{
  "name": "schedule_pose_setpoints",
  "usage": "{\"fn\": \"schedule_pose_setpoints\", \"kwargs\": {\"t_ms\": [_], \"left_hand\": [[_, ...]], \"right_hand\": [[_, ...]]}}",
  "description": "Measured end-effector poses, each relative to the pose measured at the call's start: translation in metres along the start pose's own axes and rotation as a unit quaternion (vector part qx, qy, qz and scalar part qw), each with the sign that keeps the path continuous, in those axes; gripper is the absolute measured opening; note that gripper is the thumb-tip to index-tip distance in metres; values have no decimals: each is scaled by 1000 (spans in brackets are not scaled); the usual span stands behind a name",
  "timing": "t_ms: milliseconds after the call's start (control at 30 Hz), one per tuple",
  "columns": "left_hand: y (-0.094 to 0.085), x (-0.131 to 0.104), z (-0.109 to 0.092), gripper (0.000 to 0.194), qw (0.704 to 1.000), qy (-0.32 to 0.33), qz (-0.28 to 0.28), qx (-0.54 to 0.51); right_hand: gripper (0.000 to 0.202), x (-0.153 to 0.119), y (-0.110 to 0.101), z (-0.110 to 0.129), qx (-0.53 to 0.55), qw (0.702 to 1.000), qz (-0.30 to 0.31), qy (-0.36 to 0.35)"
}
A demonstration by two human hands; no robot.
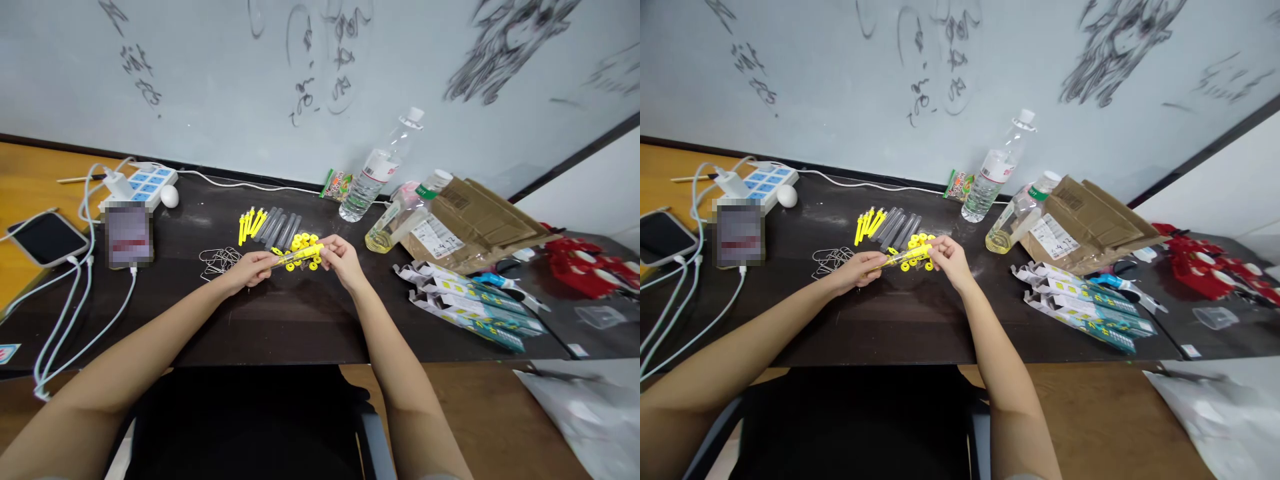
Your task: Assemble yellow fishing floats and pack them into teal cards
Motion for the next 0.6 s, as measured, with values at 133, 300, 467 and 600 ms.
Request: {"fn": "schedule_pose_setpoints", "kwargs": {"t_ms": [133, 300, 467, 600], "left_hand": [[-1, 1, 2, 27, 1000, -3, -2, 5], [-2, 2, 3, 28, 1000, 1, 2, 12], [1, 0, 1, 26, 1000, -7, -6, 19], [2, 0, 0, 26, 1000, -10, -9, 25]], "right_hand": [[27, 0, 1, 1, -4, 1000, -7, 7], [32, 1, 3, 4, -31, 999, -23, 17], [38, 1, 3, 3, -68, 997, -31, 24], [39, 1, 2, 0, -74, 997, -27, 15]]}}
Point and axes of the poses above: each hand's wrist, its own x-axis towards the middle knuckle, its own y-axis out of the palm, z = x × y, the point moved 1 cm from there along x, towards the middle knuckle, and after that the axes turned 4 degrees about -y, right-handed, at the moved point
